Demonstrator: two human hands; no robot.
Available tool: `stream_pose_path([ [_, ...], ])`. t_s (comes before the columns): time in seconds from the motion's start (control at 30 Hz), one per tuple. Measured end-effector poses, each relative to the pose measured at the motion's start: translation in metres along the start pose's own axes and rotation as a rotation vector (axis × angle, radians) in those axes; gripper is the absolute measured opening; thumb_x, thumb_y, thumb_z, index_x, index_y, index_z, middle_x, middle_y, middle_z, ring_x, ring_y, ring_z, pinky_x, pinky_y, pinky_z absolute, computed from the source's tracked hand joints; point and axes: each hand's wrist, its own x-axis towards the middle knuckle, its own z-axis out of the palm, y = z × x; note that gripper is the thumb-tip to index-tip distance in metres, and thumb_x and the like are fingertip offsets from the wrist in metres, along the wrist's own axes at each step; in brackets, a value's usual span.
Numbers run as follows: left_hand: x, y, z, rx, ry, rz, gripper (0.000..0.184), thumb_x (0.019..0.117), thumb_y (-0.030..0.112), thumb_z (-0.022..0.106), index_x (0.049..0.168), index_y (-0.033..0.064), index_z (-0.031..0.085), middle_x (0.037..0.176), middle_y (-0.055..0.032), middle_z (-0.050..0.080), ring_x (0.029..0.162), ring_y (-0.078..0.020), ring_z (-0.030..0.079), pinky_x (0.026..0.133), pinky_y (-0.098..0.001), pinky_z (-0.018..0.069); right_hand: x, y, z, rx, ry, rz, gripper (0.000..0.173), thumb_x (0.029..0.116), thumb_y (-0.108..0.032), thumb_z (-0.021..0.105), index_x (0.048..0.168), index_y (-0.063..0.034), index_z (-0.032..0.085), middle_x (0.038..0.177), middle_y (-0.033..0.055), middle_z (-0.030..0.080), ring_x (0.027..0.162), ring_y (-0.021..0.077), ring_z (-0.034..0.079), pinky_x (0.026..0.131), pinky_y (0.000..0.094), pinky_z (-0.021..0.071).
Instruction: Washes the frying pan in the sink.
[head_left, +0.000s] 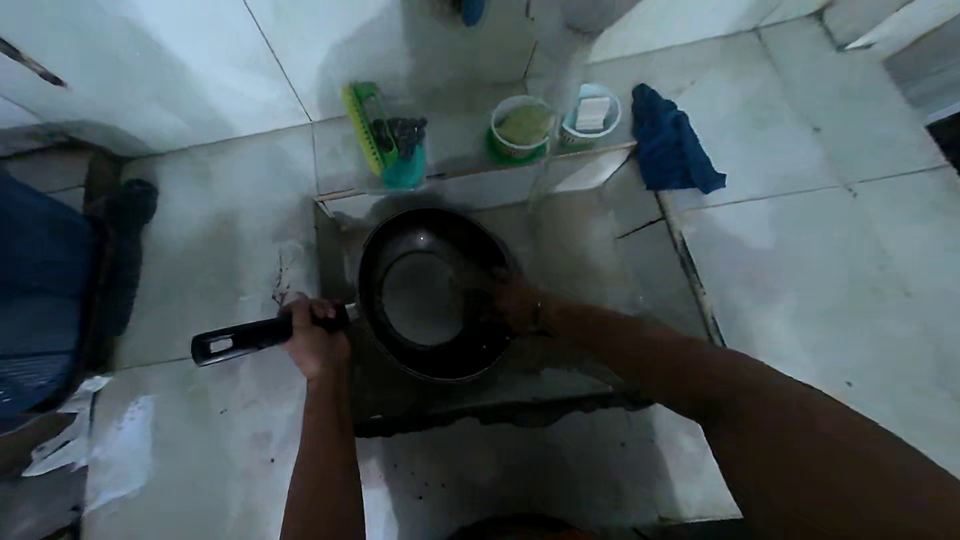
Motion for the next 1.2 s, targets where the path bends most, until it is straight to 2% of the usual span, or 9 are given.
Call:
stream_pose_path([
  [0.17, -0.003, 0.006, 0.024, 0.043, 0.081, 0.006, 0.025, 0.1062, 0.005, 0.047, 0.083, 0.0138, 0.051, 0.053, 0.0051, 0.048, 0.046, -0.0108, 0.054, 0.054, -0.0290, 0.0570, 0.055, 0.022, -0.028, -0.198, 0.338, 0.045, 0.054, 0.0979, -0.009, 0.066, 0.150, -0.0128, 0.054, 0.167, 0.0101, 0.034, 0.157, 0.0344, 0.022, 0.118, 0.0765, 0.0106],
  [0.27, -0.007, 0.006, 0.032, 0.074, 0.130, 0.008, 0.025, 0.1047, 0.003, 0.049, 0.082, 0.0126, 0.051, 0.052, 0.0048, 0.047, 0.044, -0.0106, 0.053, 0.051, -0.0277, 0.0555, 0.095, -0.022, -0.031, -0.070, 0.395, 0.110, 0.055, 0.1037, -0.022, 0.060, 0.156, -0.0107, 0.045, 0.169, 0.0130, 0.026, 0.158, 0.0361, 0.018, 0.120, 0.0738, 0.0066],
  [0.33, -0.007, 0.006, 0.031, 0.075, 0.111, 0.034, 0.026, 0.1036, 0.000, 0.049, 0.080, 0.0115, 0.051, 0.052, 0.0039, 0.048, 0.043, -0.0115, 0.053, 0.051, -0.0290, 0.0563, 0.102, -0.058, -0.039, 0.056, 0.544, 0.058, 0.046, 0.1026, -0.020, 0.058, 0.148, -0.0107, 0.056, 0.157, 0.0213, 0.045, 0.148, 0.0430, 0.038, 0.120, 0.0725, 0.0145],
  [0.4, -0.006, 0.005, 0.029, 0.080, 0.069, 0.037, 0.026, 0.1045, 0.001, 0.048, 0.081, 0.0124, 0.051, 0.051, 0.0049, 0.048, 0.043, -0.0109, 0.054, 0.051, -0.0290, 0.0576, 0.104, -0.084, -0.068, 0.103, 0.942, 0.013, 0.035, 0.0960, -0.005, 0.059, 0.129, -0.0021, 0.069, 0.129, 0.0253, 0.067, 0.122, 0.0452, 0.063, 0.108, 0.0669, 0.0399],
  [0.47, -0.006, 0.002, 0.024, 0.083, 0.038, 0.033, 0.025, 0.1046, 0.002, 0.047, 0.082, 0.0123, 0.052, 0.052, 0.0046, 0.049, 0.044, -0.0104, 0.054, 0.052, -0.0282, 0.0562, 0.113, -0.088, -0.116, 0.181, 1.174, 0.088, 0.032, 0.0923, 0.001, 0.056, 0.121, 0.0021, 0.072, 0.122, 0.0272, 0.068, 0.115, 0.0462, 0.064, 0.097, 0.0599, 0.0500],
  [0.7, -0.004, -0.005, 0.012, 0.033, -0.017, 0.081, 0.027, 0.0997, -0.003, 0.047, 0.078, 0.0123, 0.052, 0.050, 0.0031, 0.051, 0.044, -0.0112, 0.056, 0.051, -0.0287, 0.0562, 0.151, -0.047, -0.218, 0.046, 0.527, 0.352, 0.061, 0.0927, -0.003, 0.067, 0.151, -0.0105, 0.051, 0.158, 0.0159, 0.045, 0.145, 0.0518, 0.033, 0.105, 0.0768, 0.0310],
  [0.93, 0.001, -0.011, 0.003, -0.005, -0.065, 0.090, 0.027, 0.0997, -0.001, 0.048, 0.078, 0.0132, 0.053, 0.050, 0.0033, 0.052, 0.044, -0.0113, 0.056, 0.053, -0.0300, 0.0575, 0.164, -0.045, -0.220, 0.068, 0.508, 0.465, 0.058, 0.0895, -0.010, 0.075, 0.142, 0.0042, 0.054, 0.150, 0.0374, 0.040, 0.139, 0.0576, 0.037, 0.108, 0.0727, 0.0327],
  [1.07, 0.000, -0.012, 0.005, 0.005, -0.030, 0.072, 0.026, 0.0999, -0.002, 0.047, 0.078, 0.0114, 0.052, 0.051, 0.0027, 0.051, 0.045, -0.0120, 0.056, 0.053, -0.0301, 0.0570, 0.158, -0.054, -0.233, 0.076, 0.484, 0.447, 0.039, 0.0980, -0.014, 0.066, 0.130, 0.0082, 0.062, 0.141, 0.0346, 0.051, 0.137, 0.0508, 0.045, 0.110, 0.0646, 0.0375],
  [1.2, -0.003, -0.010, 0.009, 0.038, 0.004, 0.022, 0.026, 0.1012, 0.000, 0.048, 0.080, 0.0130, 0.053, 0.051, 0.0042, 0.051, 0.045, -0.0108, 0.056, 0.054, -0.0298, 0.0569, 0.139, -0.063, -0.250, 0.390, 0.698, 0.526, 0.051, 0.1056, -0.028, 0.056, 0.138, 0.0113, 0.053, 0.145, 0.0307, 0.051, 0.139, 0.0408, 0.048, 0.115, 0.0517, 0.0386],
])
